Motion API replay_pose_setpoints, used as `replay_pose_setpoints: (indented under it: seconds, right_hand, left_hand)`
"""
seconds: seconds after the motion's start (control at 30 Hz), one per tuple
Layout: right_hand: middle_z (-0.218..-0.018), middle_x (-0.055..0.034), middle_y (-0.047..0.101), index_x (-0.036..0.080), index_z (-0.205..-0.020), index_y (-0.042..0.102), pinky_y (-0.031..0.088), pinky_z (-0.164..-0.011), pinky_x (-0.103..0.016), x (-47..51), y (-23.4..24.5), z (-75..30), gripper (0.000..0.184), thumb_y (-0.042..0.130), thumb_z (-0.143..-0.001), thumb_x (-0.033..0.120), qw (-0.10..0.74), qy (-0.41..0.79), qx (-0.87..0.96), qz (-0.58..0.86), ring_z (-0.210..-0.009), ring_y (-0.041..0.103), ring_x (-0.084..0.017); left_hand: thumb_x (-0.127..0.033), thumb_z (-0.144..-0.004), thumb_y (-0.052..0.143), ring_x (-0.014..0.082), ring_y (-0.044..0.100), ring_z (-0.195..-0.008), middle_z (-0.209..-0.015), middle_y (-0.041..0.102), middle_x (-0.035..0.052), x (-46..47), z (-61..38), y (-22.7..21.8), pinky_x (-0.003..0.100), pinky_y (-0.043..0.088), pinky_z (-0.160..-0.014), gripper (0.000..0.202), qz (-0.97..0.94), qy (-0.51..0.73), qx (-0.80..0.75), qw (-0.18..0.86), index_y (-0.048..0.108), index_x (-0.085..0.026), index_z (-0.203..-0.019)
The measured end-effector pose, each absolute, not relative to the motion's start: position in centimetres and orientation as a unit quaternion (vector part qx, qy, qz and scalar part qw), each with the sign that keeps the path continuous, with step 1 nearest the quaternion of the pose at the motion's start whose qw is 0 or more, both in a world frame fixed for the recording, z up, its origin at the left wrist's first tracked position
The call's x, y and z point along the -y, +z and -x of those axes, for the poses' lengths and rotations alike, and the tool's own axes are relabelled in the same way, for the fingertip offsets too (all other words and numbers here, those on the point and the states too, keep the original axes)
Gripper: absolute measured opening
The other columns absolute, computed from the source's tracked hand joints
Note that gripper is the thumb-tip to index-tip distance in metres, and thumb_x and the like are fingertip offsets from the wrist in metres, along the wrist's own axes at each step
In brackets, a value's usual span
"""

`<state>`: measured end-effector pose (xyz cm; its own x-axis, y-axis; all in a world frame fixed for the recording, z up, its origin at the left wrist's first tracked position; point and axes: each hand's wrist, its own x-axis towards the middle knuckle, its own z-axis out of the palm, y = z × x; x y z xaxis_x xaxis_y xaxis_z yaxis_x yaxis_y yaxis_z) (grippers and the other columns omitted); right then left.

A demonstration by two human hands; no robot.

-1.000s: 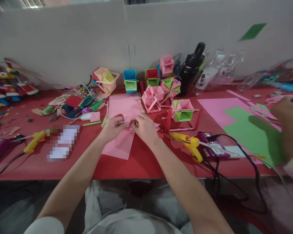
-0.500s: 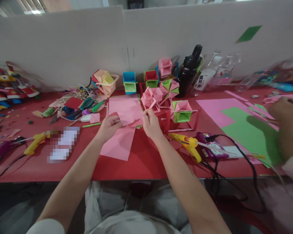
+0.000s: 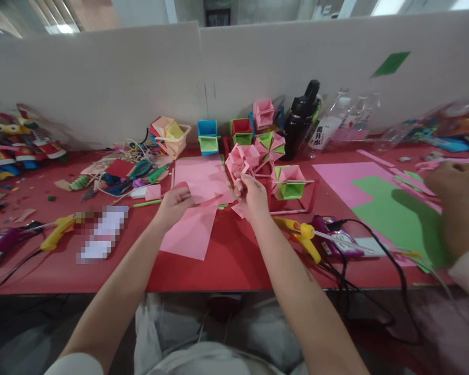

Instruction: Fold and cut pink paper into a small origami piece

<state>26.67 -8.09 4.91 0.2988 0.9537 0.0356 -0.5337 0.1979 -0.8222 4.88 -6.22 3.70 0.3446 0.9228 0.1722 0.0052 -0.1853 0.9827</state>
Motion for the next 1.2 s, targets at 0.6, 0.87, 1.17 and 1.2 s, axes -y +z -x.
replay_pose_setpoints:
  seconds: [0.6,0.87,1.17,1.2]
  right_hand:
    - [-0.052,0.0055,0.049,0.022,-0.07,0.067,0.033,-0.051,-0.024,9.2,4.0,-25.3,0.031,0.078,-0.08,0.049,0.614,0.501,0.483,0.373,-0.05,0.042,-0.009]
    - [-0.054,0.005,0.056,0.02,-0.071,0.064,0.034,-0.048,-0.024,9.8,4.5,-24.2,0.036,0.082,-0.074,0.052,0.572,0.456,0.538,0.419,-0.048,0.046,-0.009]
    - [-0.058,0.0032,0.06,0.021,-0.076,0.068,0.036,-0.047,-0.024,9.9,4.5,-24.0,0.034,0.079,-0.077,0.053,0.569,0.447,0.544,0.425,-0.049,0.05,-0.01]
    - [-0.056,0.0027,0.059,0.02,-0.072,0.068,0.036,-0.047,-0.024,9.9,4.5,-24.1,0.036,0.076,-0.08,0.055,0.572,0.443,0.537,0.433,-0.048,0.049,-0.01]
  left_hand:
    - [-0.012,-0.081,0.056,0.0119,0.059,-0.07,-0.082,0.06,0.0034,7.1,-5.1,4.0,0.024,0.051,-0.061,0.019,-0.713,0.507,-0.334,0.349,0.074,-0.017,-0.084]
    - [-0.028,-0.087,0.068,0.0135,0.06,-0.079,-0.088,0.063,0.0045,7.9,-5.8,4.2,0.025,0.048,-0.067,0.014,-0.714,0.499,-0.307,0.383,0.076,-0.019,-0.094]
    - [-0.028,-0.084,0.071,0.0165,0.065,-0.091,-0.101,0.069,0.0077,7.4,-5.7,3.6,0.027,0.052,-0.077,0.017,-0.686,0.487,-0.312,0.442,0.073,-0.017,-0.097]
    - [-0.028,-0.084,0.071,0.0163,0.065,-0.09,-0.101,0.069,0.0076,7.4,-5.6,3.6,0.027,0.052,-0.076,0.016,-0.681,0.489,-0.317,0.445,0.072,-0.017,-0.096]
